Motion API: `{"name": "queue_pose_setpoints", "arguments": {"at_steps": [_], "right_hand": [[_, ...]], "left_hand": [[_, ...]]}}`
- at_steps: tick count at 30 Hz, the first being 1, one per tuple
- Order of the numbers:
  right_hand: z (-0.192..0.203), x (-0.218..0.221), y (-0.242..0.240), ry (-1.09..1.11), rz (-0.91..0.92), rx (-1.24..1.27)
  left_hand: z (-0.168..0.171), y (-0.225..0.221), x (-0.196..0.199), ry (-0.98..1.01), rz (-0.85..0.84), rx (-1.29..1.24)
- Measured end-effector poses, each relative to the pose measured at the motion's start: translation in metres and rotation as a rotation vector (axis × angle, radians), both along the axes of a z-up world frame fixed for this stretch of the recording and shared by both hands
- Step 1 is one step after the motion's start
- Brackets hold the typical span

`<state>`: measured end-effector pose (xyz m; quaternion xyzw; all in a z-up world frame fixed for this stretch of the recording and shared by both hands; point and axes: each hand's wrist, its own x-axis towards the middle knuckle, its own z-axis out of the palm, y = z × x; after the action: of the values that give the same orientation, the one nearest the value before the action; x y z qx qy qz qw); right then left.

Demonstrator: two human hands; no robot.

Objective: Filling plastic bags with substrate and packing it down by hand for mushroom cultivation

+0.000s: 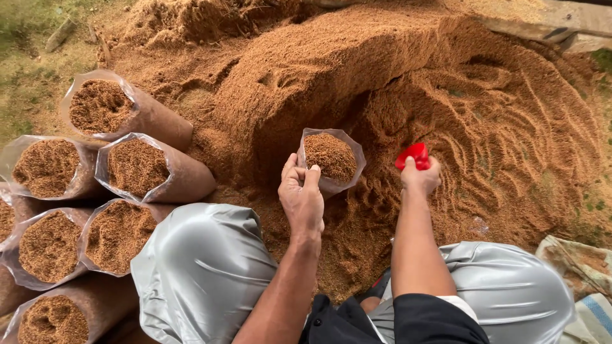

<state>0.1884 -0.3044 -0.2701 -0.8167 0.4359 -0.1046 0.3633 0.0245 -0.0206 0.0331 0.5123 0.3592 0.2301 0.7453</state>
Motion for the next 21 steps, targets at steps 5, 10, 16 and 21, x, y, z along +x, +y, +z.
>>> {"name": "queue_pose_setpoints", "arguments": {"at_steps": [5, 10, 16, 21], "right_hand": [[0.026, -0.01, 0.062, 0.063, 0.043, 0.106], [0.07, -0.006, 0.113, -0.07, 0.153, 0.288], [0.089, -0.007, 0.114, -0.182, 0.131, 0.696], [0.089, -0.004, 0.085, -0.214, 0.136, 1.079]], "left_hand": [[-0.001, 0.005, 0.003, -0.039, 0.01, -0.023], [-0.004, 0.003, 0.003, -0.062, 0.007, -0.023], [-0.006, 0.006, 0.005, -0.029, -0.029, 0.009], [-0.005, 0.006, 0.005, -0.017, -0.046, 0.016]]}}
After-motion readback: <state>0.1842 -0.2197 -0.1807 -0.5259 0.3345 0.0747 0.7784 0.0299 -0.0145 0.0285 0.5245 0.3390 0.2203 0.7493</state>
